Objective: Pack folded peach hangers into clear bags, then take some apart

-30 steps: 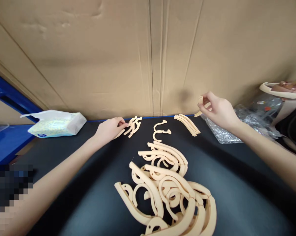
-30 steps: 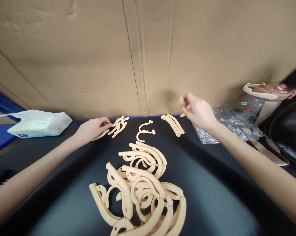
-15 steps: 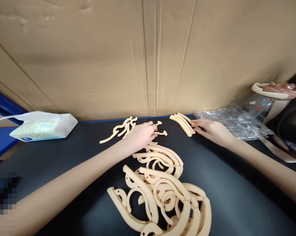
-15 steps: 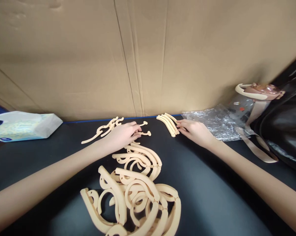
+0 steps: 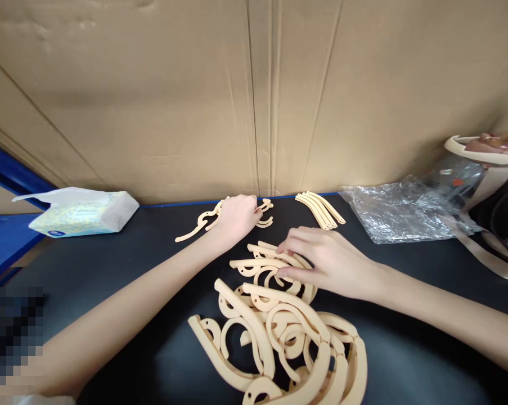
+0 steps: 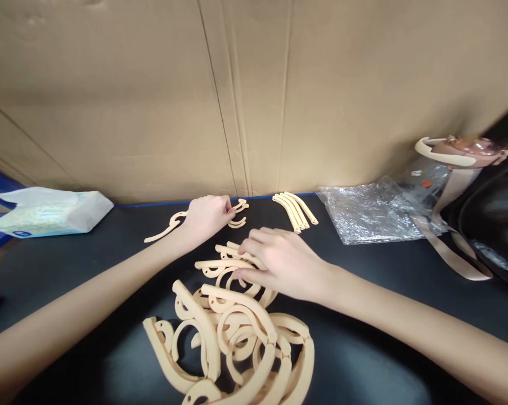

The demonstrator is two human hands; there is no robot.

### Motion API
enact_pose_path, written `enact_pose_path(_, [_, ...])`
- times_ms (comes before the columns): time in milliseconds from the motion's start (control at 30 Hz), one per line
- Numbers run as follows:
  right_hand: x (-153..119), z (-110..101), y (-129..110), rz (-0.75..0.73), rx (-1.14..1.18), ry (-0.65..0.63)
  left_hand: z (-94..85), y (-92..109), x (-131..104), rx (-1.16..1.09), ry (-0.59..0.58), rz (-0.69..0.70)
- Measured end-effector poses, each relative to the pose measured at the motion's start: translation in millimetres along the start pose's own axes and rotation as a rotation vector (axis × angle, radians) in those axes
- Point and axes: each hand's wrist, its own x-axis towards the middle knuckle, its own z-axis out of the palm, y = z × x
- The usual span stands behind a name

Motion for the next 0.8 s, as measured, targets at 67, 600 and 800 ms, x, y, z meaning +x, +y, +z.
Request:
enact_pose_path(67, [1,2,-14,-0.003,0.02,-0.036,-3.9,-3,-8,-0.055,0.022,0.018])
enact_pose_path(600, [-1,-13,-10,0.403,0.573,0.185,-26.6,-12,-60,-1.18,-0.412,0.212])
enact_pose_path(800, [-3,-25,-7,0.357,0.422,0.435,-34.9,-2,-65,-1.295,-0.315,0.123])
